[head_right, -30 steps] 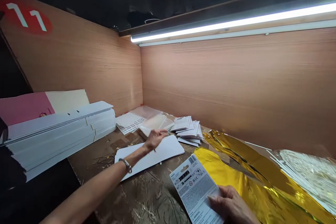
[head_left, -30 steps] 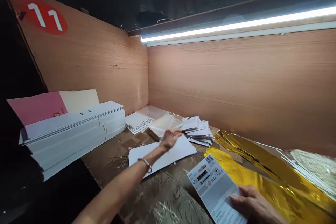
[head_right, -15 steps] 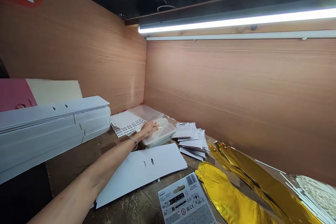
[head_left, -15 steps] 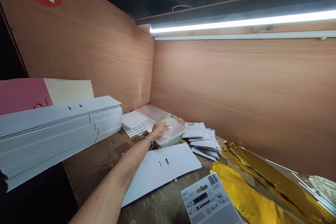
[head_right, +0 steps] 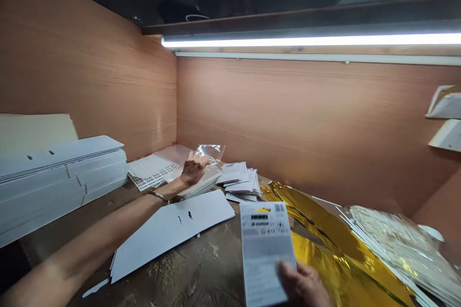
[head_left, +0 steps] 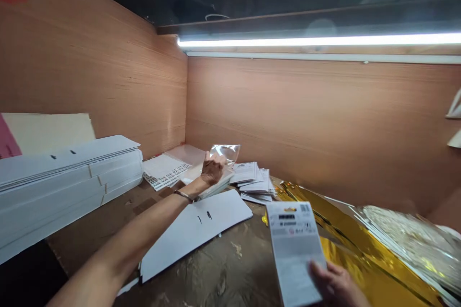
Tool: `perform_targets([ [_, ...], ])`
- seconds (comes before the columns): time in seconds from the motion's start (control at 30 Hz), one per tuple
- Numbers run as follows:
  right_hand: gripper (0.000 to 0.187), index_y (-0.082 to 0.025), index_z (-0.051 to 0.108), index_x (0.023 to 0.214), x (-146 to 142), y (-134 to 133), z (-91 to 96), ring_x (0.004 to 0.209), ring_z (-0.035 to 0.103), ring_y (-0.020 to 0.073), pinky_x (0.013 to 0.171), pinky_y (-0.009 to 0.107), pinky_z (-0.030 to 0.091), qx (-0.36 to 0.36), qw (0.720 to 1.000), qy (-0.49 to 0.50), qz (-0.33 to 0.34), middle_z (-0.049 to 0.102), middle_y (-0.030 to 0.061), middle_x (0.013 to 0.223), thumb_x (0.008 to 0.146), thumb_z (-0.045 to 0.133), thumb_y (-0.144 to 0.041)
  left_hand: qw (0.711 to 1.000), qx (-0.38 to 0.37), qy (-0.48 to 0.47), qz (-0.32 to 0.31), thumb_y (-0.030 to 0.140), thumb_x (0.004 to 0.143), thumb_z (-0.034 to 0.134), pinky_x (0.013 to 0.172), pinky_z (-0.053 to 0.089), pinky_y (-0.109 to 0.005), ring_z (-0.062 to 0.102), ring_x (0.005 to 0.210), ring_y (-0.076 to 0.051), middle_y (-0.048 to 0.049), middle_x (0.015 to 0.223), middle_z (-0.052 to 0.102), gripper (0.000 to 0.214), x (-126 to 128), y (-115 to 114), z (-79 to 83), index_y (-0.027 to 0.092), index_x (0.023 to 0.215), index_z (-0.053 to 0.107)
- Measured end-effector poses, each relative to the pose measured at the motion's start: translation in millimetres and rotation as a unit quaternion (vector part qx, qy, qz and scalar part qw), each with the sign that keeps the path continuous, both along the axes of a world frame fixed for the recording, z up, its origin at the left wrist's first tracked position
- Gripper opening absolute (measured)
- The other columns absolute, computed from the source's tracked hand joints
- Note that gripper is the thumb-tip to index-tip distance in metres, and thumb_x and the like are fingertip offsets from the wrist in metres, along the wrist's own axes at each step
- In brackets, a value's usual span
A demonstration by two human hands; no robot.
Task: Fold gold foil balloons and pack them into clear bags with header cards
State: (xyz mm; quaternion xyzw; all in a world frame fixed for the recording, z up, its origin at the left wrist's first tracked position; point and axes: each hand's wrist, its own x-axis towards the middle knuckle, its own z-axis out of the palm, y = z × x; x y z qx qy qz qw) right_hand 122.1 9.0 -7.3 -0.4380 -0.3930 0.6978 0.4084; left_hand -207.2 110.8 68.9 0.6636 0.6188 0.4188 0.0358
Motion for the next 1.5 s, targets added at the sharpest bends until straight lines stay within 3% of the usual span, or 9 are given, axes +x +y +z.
perform_targets([
  [0.17, 0.020, -0.019, 0.063, 0.073, 13, 15, 28.2, 0.061, 0.060, 0.0147, 0.055, 0.026, 0.050, 0.029, 0.992, 0.038, -0.117, 0.066, 0.0010, 0.071, 0.056, 0.070, -0.026, 0.909, 0.170, 0.359, -0.126, 0.008, 0.079, 0.038, 0.091, 0.020, -0.057, 0.046, 0.103, -0.028, -0.0125, 0.088, 0.060, 0.021, 113, -86, -38.3, 0.011, 0.079, 0.059],
  [0.27, 0.023, -0.018, 0.062, 0.078, 17, 17, 22.7, 0.054, 0.057, 0.0137, 0.051, 0.027, 0.048, 0.019, 0.996, 0.008, -0.089, 0.065, 0.0013, 0.067, 0.059, 0.068, -0.028, 0.895, 0.223, 0.349, -0.169, 0.012, 0.080, 0.039, 0.088, 0.024, -0.059, 0.047, 0.104, -0.030, -0.0147, 0.096, 0.060, 0.022, 163, -133, -65.3, 0.012, 0.088, 0.060],
  [0.4, 0.029, -0.012, 0.063, 0.076, 33, 4, 12.0, 0.056, 0.058, 0.0159, 0.053, 0.029, 0.047, -0.009, 0.995, 0.001, -0.095, 0.066, 0.0049, 0.067, 0.052, 0.072, -0.028, 0.923, 0.195, 0.240, -0.228, 0.020, 0.080, 0.046, 0.091, 0.023, -0.059, 0.043, 0.110, -0.030, -0.0122, 0.101, 0.060, 0.019, 182, -161, -72.7, 0.016, 0.094, 0.059],
  [0.53, 0.024, -0.013, 0.064, 0.076, 58, -9, 17.7, 0.063, 0.059, 0.0172, 0.060, 0.031, 0.048, -0.008, 0.992, 0.035, -0.119, 0.067, 0.0050, 0.074, 0.055, 0.070, -0.023, 0.978, 0.104, -0.024, -0.180, 0.036, 0.070, 0.060, 0.096, 0.026, -0.049, 0.038, 0.116, -0.029, -0.0137, 0.121, 0.048, 0.048, 166, -155, -56.6, 0.018, 0.112, 0.048],
  [0.6, 0.022, -0.012, 0.064, 0.076, 66, -10, 22.8, 0.066, 0.060, 0.0170, 0.063, 0.031, 0.047, 0.004, 0.994, 0.036, -0.103, 0.068, 0.0056, 0.077, 0.057, 0.068, -0.021, 0.970, -0.028, -0.185, -0.158, 0.039, 0.064, 0.065, 0.088, 0.037, -0.043, 0.044, 0.110, -0.029, -0.0157, 0.122, 0.046, 0.060, 160, -146, -51.0, 0.016, 0.116, 0.045],
  [0.77, 0.020, -0.011, 0.063, 0.072, 70, -3, 29.5, 0.057, 0.058, 0.0163, 0.057, 0.031, 0.046, 0.005, 0.997, -0.007, -0.081, 0.066, 0.0044, 0.064, 0.057, 0.069, -0.022, 0.791, -0.344, -0.414, -0.291, 0.038, 0.065, 0.064, 0.066, 0.048, -0.032, 0.061, 0.078, -0.023, -0.0133, 0.090, 0.062, 0.042, 166, -146, -54.3, 0.010, 0.095, 0.057],
  [0.97, 0.024, -0.009, 0.063, 0.072, 56, 10, 39.0, 0.055, 0.057, 0.0154, 0.054, 0.029, 0.046, 0.043, 0.995, -0.023, -0.087, 0.065, 0.0045, 0.065, 0.053, 0.071, -0.020, 0.719, -0.382, -0.519, -0.260, 0.029, 0.062, 0.066, 0.045, 0.048, -0.028, 0.060, 0.052, -0.018, -0.0094, 0.063, 0.063, 0.023, 189, -165, -71.9, 0.008, 0.068, 0.059],
  [1.13, 0.026, -0.009, 0.062, 0.070, 66, 6, 50.1, 0.045, 0.052, 0.0120, 0.041, 0.023, 0.039, 0.117, 0.979, -0.109, -0.126, 0.061, 0.0029, 0.057, 0.057, 0.070, -0.030, 0.693, -0.370, -0.594, -0.174, 0.022, 0.067, 0.062, 0.041, 0.049, -0.030, 0.062, 0.053, -0.022, -0.0095, 0.058, 0.062, 0.017, 187, -145, -80.3, 0.009, 0.064, 0.052],
  [1.5, 0.024, -0.008, 0.065, 0.079, 78, -99, 8.6, 0.061, 0.061, 0.0182, 0.057, 0.027, 0.044, -0.081, 0.986, -0.033, 0.140, 0.067, 0.0094, 0.074, 0.061, 0.066, -0.023, 0.666, -0.323, -0.658, -0.139, 0.019, 0.072, 0.058, 0.046, 0.052, -0.033, 0.061, 0.051, -0.021, -0.0074, 0.054, 0.059, 0.018, 173, -122, -83.8, 0.008, 0.060, 0.054],
])
